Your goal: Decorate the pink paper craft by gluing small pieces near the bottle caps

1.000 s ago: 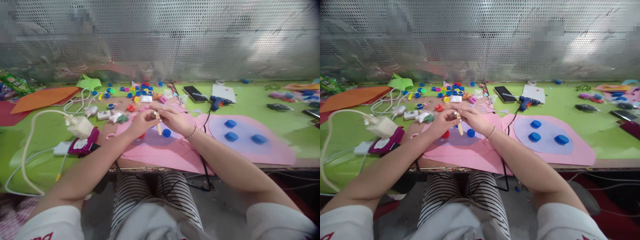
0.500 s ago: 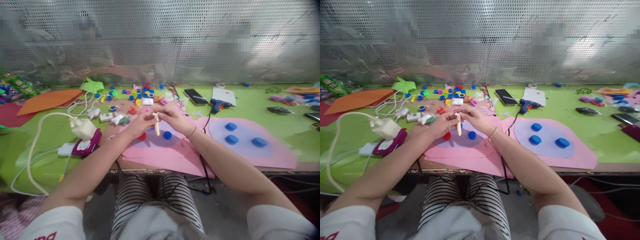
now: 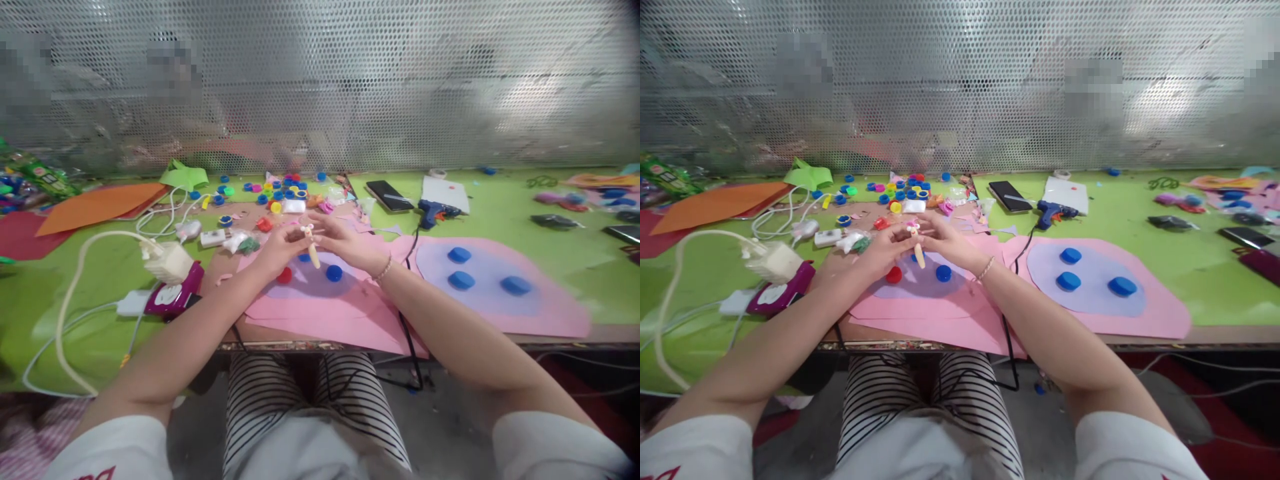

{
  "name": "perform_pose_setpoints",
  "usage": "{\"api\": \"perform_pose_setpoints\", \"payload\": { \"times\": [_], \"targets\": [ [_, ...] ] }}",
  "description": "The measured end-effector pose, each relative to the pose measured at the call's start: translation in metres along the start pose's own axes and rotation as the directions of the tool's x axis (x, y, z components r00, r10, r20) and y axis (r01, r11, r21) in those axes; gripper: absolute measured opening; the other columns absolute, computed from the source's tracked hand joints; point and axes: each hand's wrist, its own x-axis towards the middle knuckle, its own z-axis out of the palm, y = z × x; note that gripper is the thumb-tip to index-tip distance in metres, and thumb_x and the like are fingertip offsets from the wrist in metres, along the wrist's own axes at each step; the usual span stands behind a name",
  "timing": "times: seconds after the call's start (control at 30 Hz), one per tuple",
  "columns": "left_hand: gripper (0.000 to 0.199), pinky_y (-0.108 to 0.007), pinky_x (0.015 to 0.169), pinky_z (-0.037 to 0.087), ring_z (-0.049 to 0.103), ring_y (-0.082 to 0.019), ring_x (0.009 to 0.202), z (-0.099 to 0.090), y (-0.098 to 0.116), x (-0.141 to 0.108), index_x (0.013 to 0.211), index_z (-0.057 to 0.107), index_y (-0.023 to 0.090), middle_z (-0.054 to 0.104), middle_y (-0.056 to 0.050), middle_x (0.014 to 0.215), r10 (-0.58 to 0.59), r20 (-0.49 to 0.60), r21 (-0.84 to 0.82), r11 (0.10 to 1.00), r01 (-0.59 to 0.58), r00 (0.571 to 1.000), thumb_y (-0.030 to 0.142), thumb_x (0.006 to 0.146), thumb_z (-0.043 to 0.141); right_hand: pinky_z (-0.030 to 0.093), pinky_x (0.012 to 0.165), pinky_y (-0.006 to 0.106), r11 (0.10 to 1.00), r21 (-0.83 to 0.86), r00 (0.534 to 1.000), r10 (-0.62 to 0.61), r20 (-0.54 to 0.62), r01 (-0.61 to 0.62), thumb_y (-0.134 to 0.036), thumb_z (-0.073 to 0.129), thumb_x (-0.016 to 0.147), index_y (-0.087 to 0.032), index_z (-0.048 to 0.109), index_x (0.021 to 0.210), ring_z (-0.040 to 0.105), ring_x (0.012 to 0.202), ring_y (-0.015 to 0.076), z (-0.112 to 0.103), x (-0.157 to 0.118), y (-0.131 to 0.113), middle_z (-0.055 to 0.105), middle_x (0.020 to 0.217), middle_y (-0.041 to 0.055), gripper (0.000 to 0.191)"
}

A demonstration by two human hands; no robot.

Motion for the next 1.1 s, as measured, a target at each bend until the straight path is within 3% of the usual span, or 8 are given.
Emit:
{"api": "perform_pose_setpoints", "payload": {
  "times": [0.1,0.23,0.37,0.53,0.6,0.7,0.87,1.1],
  "targets": [
    [0.027,-0.031,0.076,0.049,0.061,-0.015,0.078,-0.004,-0.004,0.004,0.087,0.063,0.017,0.065,-0.002,0.082,0.102,-0.120,0.099,0.991,-0.090,0.988,0.027,0.064,0.072,0.052,0.073,0.030,0.991,-0.120,0.997,0.063,0.032,-0.059,-0.017,0.063,0.073,-0.021,0.039,0.126,0.058,0.090,0.0148,0.003,-0.001,0.003,0.058,0.103,0.0065,0.059],
    [0.029,-0.030,0.076,0.048,0.061,-0.014,0.080,-0.006,-0.007,0.006,0.086,0.060,0.015,0.064,-0.004,0.082,0.077,-0.135,0.123,0.991,-0.060,0.988,0.025,0.062,0.072,0.048,0.060,0.026,0.967,-0.229,0.994,0.105,-0.036,-0.110,-0.016,0.060,0.074,-0.015,0.043,0.120,0.055,0.064,0.0111,0.006,0.000,0.009,0.056,0.072,-0.0016,0.049],
    [0.031,-0.027,0.070,0.048,0.060,-0.014,0.080,-0.009,-0.008,0.011,0.088,0.056,0.017,0.062,-0.003,0.087,0.083,-0.242,0.147,0.988,-0.048,0.967,0.022,0.062,0.071,0.044,0.058,0.024,0.920,-0.371,0.991,0.099,-0.092,-0.127,-0.017,0.056,0.076,-0.015,0.048,0.114,0.056,0.063,0.0113,-0.003,0.002,0.012,0.057,0.069,-0.0012,0.038],
    [0.019,-0.027,0.076,0.047,0.058,-0.013,0.085,-0.033,-0.011,0.027,0.090,0.053,0.019,0.060,-0.003,0.094,0.209,-0.459,0.289,0.954,-0.078,0.863,0.018,0.072,0.059,0.038,0.060,0.025,0.578,-0.788,0.977,0.108,-0.186,-0.214,-0.013,0.053,0.075,-0.014,0.058,0.099,0.057,0.068,0.0156,-0.023,0.001,0.011,0.065,0.074,0.0053,0.025],
    [0.020,-0.029,0.080,0.047,0.058,-0.014,0.087,-0.042,-0.011,0.032,0.092,0.054,0.019,0.060,-0.004,0.095,0.215,-0.461,0.376,0.926,-0.031,0.861,0.015,0.072,0.056,0.037,0.061,0.026,0.459,-0.866,0.978,0.141,-0.151,-0.200,-0.014,0.051,0.076,-0.014,0.060,0.093,0.058,0.072,0.0175,-0.026,0.000,0.009,0.066,0.079,0.0077,0.020],
    [0.024,-0.034,0.087,0.044,0.057,-0.017,0.091,-0.049,-0.011,0.033,0.094,0.056,0.018,0.060,-0.006,0.097,0.253,-0.372,0.559,0.829,-0.002,0.893,0.014,0.071,0.056,0.035,0.061,0.027,0.358,-0.917,0.977,0.181,-0.116,-0.175,-0.018,0.049,0.079,-0.015,0.062,0.086,0.059,0.075,0.0192,-0.023,-0.003,0.005,0.067,0.082,0.0095,0.015],
    [0.041,-0.042,0.101,0.032,0.046,-0.026,0.113,-0.039,-0.013,0.018,0.111,0.060,0.024,0.054,-0.010,0.113,0.254,0.043,0.888,0.434,-0.154,0.966,0.016,0.070,0.058,0.036,0.060,0.030,0.280,-0.953,0.967,0.249,-0.046,-0.118,-0.018,0.046,0.081,-0.012,0.064,0.081,0.059,0.075,0.0223,-0.012,-0.007,0.000,0.066,0.081,0.0137,0.019],
    [0.036,-0.042,0.090,0.039,0.055,-0.027,0.095,-0.035,-0.015,0.014,0.113,0.062,0.024,0.059,-0.012,0.098,0.107,0.071,0.965,0.246,-0.095,0.992,0.031,0.081,0.047,0.039,0.066,0.032,0.207,-0.978,0.966,0.250,0.063,0.011,-0.009,0.045,0.077,-0.010,0.067,0.088,0.059,0.081,0.0244,-0.004,-0.014,0.001,0.065,0.080,0.0162,0.025]
  ]
}}
